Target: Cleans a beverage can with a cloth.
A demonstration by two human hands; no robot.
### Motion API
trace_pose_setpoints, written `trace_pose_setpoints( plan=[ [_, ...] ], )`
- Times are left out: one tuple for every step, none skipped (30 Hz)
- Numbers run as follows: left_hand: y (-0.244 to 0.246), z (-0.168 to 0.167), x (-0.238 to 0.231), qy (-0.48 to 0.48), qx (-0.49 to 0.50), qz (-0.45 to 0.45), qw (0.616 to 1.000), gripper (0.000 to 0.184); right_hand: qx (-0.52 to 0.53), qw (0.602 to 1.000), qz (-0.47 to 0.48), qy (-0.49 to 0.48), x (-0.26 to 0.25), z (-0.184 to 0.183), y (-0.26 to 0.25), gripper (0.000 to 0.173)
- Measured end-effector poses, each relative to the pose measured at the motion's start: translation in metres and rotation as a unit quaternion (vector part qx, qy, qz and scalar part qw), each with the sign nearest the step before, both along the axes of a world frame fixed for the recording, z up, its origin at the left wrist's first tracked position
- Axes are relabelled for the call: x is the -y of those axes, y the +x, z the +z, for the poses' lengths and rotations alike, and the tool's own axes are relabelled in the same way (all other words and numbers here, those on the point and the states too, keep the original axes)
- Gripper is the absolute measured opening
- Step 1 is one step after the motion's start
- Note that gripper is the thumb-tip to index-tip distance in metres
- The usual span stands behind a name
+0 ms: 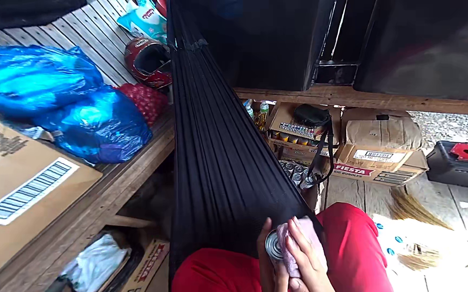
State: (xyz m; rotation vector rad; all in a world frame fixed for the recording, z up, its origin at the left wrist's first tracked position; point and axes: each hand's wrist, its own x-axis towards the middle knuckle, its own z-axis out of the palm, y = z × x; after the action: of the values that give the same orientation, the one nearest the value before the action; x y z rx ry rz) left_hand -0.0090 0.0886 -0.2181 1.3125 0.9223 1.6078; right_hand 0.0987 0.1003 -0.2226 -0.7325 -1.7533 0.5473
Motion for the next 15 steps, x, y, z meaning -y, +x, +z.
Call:
trace_pose_setpoints(
  plan=[
    [0.009, 0.002, -0.006, 0.000, 0.009, -0.005, 1.000, 0.087, 0.011, 1.000, -0.018, 0.005, 0.001, -0.005, 0.010, 0.052],
    [0.019, 0.004, -0.012, -0.004, 0.017, -0.001, 1.000, 0.093, 0.010, 0.999, -0.030, 0.009, 0.000, -0.010, 0.021, 0.050],
    [0.030, 0.007, -0.016, -0.013, 0.022, 0.007, 1.000, 0.095, 0.006, 0.999, -0.036, 0.008, -0.001, -0.012, 0.032, 0.049],
    [0.042, 0.009, -0.018, -0.025, 0.026, 0.014, 0.999, 0.091, 0.000, 0.999, -0.034, 0.001, -0.004, -0.013, 0.044, 0.050],
    [0.054, 0.010, -0.019, -0.037, 0.034, 0.009, 0.999, 0.085, -0.011, 0.999, -0.029, -0.009, -0.006, -0.009, 0.055, 0.051],
    [0.063, 0.010, -0.019, -0.046, 0.044, -0.007, 0.998, 0.080, -0.025, 0.999, -0.020, -0.022, -0.009, -0.004, 0.066, 0.054],
    [0.071, 0.009, -0.019, -0.050, 0.054, -0.026, 0.997, 0.077, -0.037, 0.999, -0.011, -0.031, -0.012, 0.000, 0.076, 0.057],
    [0.076, 0.009, -0.018, -0.049, 0.057, -0.042, 0.996, 0.075, -0.049, 0.998, -0.006, -0.034, -0.017, 0.004, 0.084, 0.060],
    [0.078, 0.009, -0.018, -0.043, 0.055, -0.057, 0.996, 0.073, -0.059, 0.998, 0.001, -0.031, -0.022, 0.008, 0.090, 0.062],
    [0.078, 0.008, -0.017, -0.039, 0.047, -0.067, 0.996, 0.071, -0.068, 0.997, 0.010, -0.031, -0.026, 0.011, 0.094, 0.063],
    [0.076, 0.009, -0.016, -0.035, 0.039, -0.075, 0.996, 0.069, -0.082, 0.996, 0.021, -0.034, -0.030, 0.012, 0.094, 0.063],
    [0.073, 0.008, -0.015, -0.030, 0.028, -0.076, 0.996, 0.069, -0.102, 0.993, 0.032, -0.042, -0.032, 0.013, 0.091, 0.065],
    [0.068, 0.006, -0.014, -0.026, 0.014, -0.071, 0.997, 0.071, -0.127, 0.990, 0.043, -0.054, -0.031, 0.012, 0.084, 0.067],
    [0.060, 0.002, -0.013, -0.021, 0.002, -0.067, 0.998, 0.074, -0.149, 0.985, 0.052, -0.068, -0.027, 0.009, 0.075, 0.069],
    [0.050, 0.000, -0.011, -0.019, -0.009, -0.059, 0.998, 0.076, -0.159, 0.983, 0.053, -0.074, -0.021, 0.006, 0.062, 0.069]
  ],
)
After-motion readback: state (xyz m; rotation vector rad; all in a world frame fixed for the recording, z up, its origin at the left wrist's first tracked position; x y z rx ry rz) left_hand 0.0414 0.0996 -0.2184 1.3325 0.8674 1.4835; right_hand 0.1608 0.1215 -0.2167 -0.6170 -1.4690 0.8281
